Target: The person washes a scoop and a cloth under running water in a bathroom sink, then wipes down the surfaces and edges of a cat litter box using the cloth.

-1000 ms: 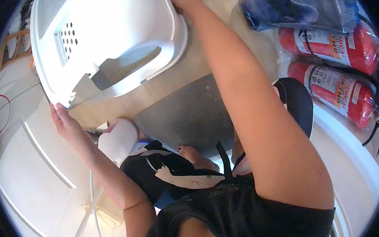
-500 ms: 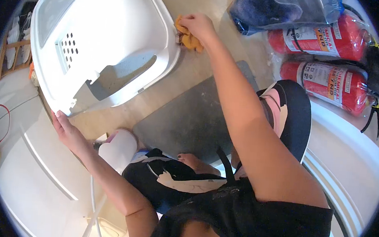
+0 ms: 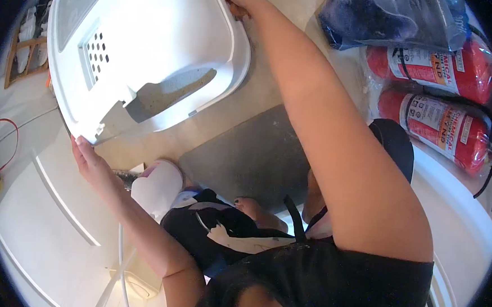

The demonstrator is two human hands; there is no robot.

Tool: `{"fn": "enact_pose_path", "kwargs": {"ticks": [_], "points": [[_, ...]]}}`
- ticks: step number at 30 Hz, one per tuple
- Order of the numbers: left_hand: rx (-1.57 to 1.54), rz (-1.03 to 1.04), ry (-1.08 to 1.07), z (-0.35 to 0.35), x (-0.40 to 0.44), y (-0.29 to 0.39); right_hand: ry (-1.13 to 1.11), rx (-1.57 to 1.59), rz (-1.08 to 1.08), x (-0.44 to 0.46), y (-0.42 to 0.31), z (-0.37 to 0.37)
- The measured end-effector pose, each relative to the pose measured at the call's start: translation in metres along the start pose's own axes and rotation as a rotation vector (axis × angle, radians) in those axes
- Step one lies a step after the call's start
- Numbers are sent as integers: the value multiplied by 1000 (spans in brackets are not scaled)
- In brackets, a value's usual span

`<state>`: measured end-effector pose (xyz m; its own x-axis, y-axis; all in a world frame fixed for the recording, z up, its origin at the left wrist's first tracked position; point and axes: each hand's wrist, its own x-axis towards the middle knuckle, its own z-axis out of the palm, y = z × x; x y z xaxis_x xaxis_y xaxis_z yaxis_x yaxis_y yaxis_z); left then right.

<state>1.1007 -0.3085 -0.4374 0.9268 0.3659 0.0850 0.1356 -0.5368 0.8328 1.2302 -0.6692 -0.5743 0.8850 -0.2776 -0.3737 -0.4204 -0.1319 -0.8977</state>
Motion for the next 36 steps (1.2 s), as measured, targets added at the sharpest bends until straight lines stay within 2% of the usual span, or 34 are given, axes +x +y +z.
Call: {"fn": "enact_pose_path", "kwargs": {"ticks": [1,3,5,7,9,11,12,16,18,19,21,24,28,30,32,36], "points": [[-18,16,-3,1,2,-1,-3,-1,-1,-3,13,0],[4,-5,26,1,5,-5,38,-334,-81,-18,37,1],[-13,43,19,-1,10,-13,155,-285,-81,-67,57,9],[-87,24,36,0,11,-16,298,-398,-180,-118,74,17],[-44,63,31,3,6,-1,324,-487,-122,-166,76,30],[-114,7,59,4,7,0,342,-459,-206,-197,88,49],[-90,11,44,4,9,-2,363,-419,-280,-205,95,55],[-79,11,18,-2,14,-7,327,-461,-333,-199,114,39],[-100,12,-1,-2,10,-3,334,477,140,-176,102,23],[-102,3,9,-2,9,-3,324,468,139,-167,94,23],[-150,5,-11,-3,11,-2,343,208,101,-151,80,28],[-109,5,5,-4,15,-6,220,272,200,-131,79,21],[-61,-25,36,-4,13,-4,200,186,260,-135,88,25],[-89,-26,30,-3,16,-8,224,267,269,-170,76,44],[-116,-29,26,-2,18,-10,273,275,232,-188,101,74],[-53,-17,28,-4,19,-15,402,292,194,-189,110,86]]}}
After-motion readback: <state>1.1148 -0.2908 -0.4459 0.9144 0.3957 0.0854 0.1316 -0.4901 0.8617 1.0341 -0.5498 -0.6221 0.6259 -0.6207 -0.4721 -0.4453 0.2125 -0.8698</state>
